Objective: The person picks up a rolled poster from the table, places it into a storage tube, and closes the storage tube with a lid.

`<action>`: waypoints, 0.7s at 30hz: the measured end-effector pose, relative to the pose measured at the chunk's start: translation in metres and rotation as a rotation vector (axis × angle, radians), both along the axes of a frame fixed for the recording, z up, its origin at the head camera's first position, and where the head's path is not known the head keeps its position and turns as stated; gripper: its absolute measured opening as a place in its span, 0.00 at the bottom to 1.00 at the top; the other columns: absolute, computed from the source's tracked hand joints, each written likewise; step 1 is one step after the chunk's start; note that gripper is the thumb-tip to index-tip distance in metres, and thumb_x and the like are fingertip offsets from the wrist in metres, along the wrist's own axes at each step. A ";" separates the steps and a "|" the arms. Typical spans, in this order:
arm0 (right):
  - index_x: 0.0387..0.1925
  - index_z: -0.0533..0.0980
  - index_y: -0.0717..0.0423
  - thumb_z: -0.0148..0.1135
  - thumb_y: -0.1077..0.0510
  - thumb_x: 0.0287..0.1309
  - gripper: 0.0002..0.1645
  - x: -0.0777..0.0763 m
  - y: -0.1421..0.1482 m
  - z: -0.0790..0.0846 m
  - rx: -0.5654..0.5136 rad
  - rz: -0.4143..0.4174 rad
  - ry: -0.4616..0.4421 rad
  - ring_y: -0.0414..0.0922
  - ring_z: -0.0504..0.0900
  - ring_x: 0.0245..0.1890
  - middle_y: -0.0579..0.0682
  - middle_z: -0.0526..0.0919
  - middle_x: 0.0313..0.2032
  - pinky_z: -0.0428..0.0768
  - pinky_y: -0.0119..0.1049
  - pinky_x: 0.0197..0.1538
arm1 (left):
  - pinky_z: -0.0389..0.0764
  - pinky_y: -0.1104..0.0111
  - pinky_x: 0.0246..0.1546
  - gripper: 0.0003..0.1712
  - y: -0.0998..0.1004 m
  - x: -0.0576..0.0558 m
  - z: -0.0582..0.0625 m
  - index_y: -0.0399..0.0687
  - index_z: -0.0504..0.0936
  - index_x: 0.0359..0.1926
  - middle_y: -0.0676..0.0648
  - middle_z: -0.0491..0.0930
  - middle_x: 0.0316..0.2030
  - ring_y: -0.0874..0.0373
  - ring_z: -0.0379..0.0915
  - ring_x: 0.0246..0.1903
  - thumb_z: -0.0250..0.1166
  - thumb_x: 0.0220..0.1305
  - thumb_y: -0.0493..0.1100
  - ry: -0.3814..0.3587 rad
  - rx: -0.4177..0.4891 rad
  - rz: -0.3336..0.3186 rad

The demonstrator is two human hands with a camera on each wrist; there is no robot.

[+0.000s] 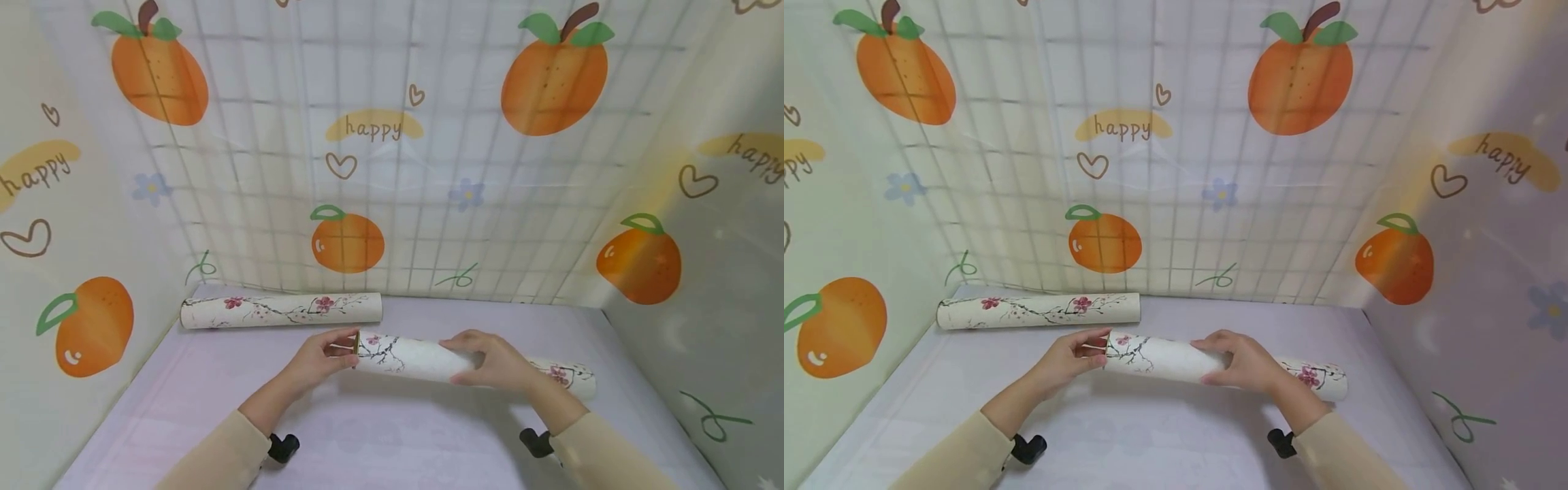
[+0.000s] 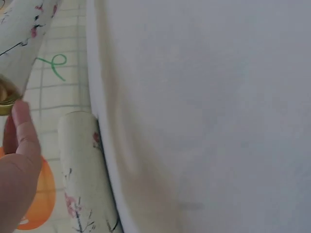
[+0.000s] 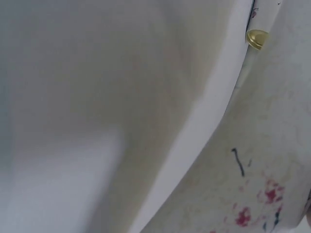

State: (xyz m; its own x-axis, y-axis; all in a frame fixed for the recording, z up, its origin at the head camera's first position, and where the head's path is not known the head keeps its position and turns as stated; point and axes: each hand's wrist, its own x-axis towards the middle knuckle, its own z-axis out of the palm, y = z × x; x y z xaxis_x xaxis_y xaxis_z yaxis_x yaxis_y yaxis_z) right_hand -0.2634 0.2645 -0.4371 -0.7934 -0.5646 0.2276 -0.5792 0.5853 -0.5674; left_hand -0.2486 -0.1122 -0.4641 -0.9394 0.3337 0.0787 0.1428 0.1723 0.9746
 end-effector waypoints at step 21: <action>0.59 0.81 0.41 0.82 0.45 0.42 0.39 0.005 0.003 0.009 -0.017 -0.047 -0.002 0.49 0.78 0.56 0.43 0.81 0.55 0.76 0.50 0.58 | 0.80 0.63 0.55 0.37 0.008 -0.001 0.015 0.48 0.71 0.71 0.41 0.73 0.58 0.49 0.74 0.55 0.72 0.62 0.41 -0.073 0.124 -0.009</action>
State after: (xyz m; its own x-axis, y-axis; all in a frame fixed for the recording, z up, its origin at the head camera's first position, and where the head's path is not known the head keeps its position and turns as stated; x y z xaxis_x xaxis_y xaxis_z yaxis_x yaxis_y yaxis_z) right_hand -0.2583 0.2670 -0.4283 -0.8196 -0.5226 0.2347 -0.5498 0.6023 -0.5787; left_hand -0.2493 -0.1038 -0.4488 -0.9412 0.3338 0.0511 0.0713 0.0486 0.9963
